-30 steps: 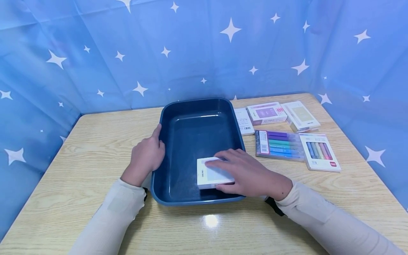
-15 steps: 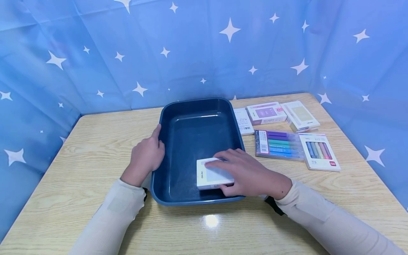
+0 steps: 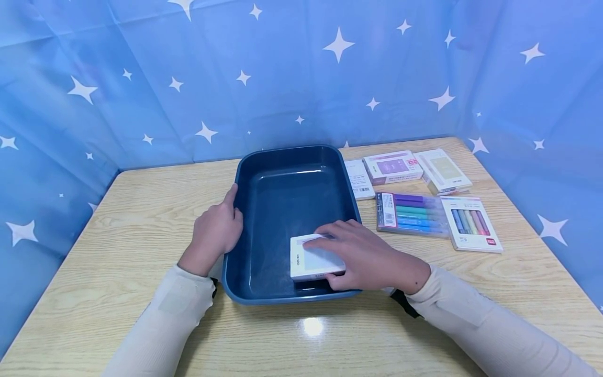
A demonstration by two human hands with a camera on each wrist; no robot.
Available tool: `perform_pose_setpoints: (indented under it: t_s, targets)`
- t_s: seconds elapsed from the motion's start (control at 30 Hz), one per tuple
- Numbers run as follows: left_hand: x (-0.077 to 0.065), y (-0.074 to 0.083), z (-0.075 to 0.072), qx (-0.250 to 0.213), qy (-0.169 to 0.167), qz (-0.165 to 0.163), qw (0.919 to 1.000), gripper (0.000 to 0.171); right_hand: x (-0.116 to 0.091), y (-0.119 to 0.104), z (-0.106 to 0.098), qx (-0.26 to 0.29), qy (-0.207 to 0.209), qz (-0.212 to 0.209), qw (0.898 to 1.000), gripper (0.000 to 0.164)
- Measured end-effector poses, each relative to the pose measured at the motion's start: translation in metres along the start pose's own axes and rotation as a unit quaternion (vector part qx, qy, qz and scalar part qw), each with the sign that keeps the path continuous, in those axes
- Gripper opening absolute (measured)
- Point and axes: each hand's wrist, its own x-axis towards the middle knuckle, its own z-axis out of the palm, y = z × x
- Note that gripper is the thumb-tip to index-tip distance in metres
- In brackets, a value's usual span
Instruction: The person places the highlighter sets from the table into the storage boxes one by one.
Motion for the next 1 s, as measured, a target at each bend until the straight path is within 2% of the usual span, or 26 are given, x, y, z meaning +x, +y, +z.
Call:
perform_pose_setpoints:
  t_s: [1.0]
  targets:
    - [-0.0007, 0.0009, -0.0012, -0.003, -0.002, 0.001, 1.0, 0.06, 0.0019, -0.0014, -0.0028, 0.005, -0.032, 0.015, 0.999, 0.058]
